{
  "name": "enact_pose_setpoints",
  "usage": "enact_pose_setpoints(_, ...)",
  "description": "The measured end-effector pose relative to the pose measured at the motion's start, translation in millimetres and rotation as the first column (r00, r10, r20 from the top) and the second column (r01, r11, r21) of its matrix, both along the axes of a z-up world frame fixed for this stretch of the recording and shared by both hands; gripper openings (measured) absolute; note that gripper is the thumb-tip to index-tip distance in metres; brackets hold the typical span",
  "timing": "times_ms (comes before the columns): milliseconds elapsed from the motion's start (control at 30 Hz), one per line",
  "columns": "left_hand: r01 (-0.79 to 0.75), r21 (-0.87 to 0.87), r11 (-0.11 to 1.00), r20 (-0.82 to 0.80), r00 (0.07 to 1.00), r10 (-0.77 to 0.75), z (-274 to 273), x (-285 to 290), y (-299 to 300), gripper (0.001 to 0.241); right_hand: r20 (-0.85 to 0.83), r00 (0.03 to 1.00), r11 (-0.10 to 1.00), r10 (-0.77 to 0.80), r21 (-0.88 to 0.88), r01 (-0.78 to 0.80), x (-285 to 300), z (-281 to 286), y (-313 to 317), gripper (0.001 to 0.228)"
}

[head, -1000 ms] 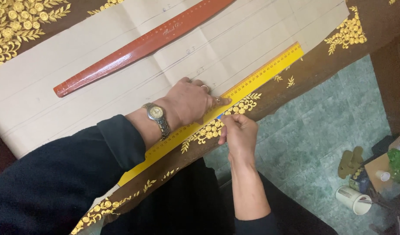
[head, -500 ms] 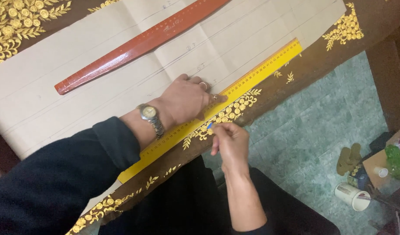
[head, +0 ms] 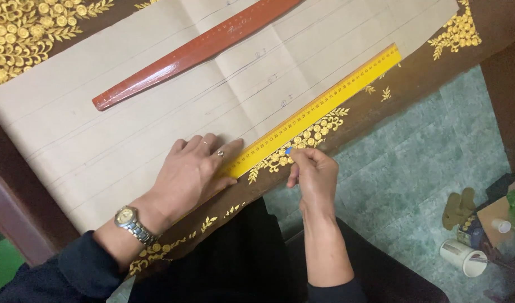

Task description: The person measures a large sheet of paper on a table using a yellow ruler and a blue marker. They align the ruler along the edge of the paper and make marks at specific intervals.

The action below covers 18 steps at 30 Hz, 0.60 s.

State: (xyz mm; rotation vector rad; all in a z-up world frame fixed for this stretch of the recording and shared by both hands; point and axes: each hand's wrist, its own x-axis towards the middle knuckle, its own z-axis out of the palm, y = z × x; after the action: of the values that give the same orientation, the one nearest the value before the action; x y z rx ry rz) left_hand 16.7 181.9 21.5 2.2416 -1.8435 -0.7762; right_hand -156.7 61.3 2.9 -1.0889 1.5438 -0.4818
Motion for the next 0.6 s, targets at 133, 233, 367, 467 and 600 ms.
enact_pose_setpoints(133, 0.017, 0.075, 0.997, 0.017, 1.000, -0.018, -4, -2, 8, 0.074, -0.005, 1.000, 1.000, 0.001, -0.002, -0.001, 2, 3, 5, 0.013)
enact_pose_setpoints(233, 0.024, 0.084, 0.996, 0.026, 0.999, -0.027, -6, -3, 10, 0.082, 0.007, 1.000, 1.000, 0.001, -0.020, -0.001, 1, 3, 7, 0.013)
enact_pose_setpoints(367, 0.032, 0.093, 0.995, 0.037, 0.999, -0.036, -2, -5, 10, 0.078, 0.003, 1.000, 1.000, -0.004, -0.027, 0.004, -3, 2, 8, 0.013)
enact_pose_setpoints(467, 0.038, 0.107, 0.994, 0.045, 0.998, -0.043, 0, -5, 9, 0.077, -0.003, 1.000, 1.000, -0.009, -0.023, 0.009, -5, 1, 9, 0.014)
enact_pose_setpoints(600, 0.043, 0.115, 0.992, 0.040, 0.998, -0.048, 4, -6, 8, 0.074, -0.009, 1.000, 1.000, -0.025, -0.018, 0.025, -7, 1, 9, 0.015)
